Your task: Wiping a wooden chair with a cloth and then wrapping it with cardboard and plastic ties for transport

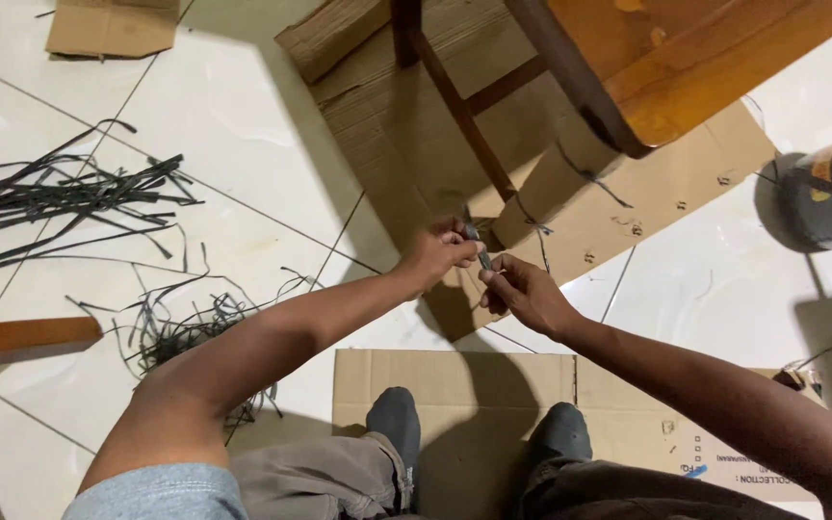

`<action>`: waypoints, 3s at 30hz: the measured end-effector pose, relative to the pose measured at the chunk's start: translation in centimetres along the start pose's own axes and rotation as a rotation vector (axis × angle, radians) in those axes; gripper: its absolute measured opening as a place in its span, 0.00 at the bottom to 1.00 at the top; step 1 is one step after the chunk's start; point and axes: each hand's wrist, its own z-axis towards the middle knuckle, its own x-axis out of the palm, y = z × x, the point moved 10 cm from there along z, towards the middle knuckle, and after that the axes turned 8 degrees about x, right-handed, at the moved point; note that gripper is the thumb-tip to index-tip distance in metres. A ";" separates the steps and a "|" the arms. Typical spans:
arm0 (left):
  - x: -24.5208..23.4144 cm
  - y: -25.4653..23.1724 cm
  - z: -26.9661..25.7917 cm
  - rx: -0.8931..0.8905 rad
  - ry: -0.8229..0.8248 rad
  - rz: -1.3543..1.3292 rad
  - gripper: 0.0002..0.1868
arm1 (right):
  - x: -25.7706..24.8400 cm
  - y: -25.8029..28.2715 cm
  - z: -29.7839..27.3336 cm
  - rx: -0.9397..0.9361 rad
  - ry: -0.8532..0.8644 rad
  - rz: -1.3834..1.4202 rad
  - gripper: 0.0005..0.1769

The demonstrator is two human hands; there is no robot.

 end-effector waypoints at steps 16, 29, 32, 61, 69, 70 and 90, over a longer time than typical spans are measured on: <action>4.9 1.7 1.3 0.058 0.098 0.055 0.10 | -5.0 -1.8 -1.1 -0.042 -0.086 0.099 0.11; 5.0 3.5 2.3 0.134 0.159 0.101 0.08 | -4.5 -2.6 -0.5 -0.112 -0.101 -0.043 0.12; 4.7 4.4 2.3 0.052 0.122 0.053 0.13 | -4.7 -3.2 -0.5 -0.110 -0.102 -0.092 0.11; 3.9 3.0 2.3 0.033 0.094 0.057 0.11 | -4.9 -4.8 -0.2 -0.069 -0.033 0.022 0.10; 0.9 5.5 3.5 -0.095 0.023 0.186 0.11 | -8.7 -6.9 0.6 -0.017 -0.124 -0.158 0.20; 0.1 7.0 4.2 -0.105 0.023 0.221 0.14 | -9.5 -7.9 0.9 0.009 -0.133 -0.193 0.18; 1.9 2.7 11.9 0.074 0.164 0.708 0.24 | -19.2 -6.2 10.1 0.057 -0.538 -0.202 0.18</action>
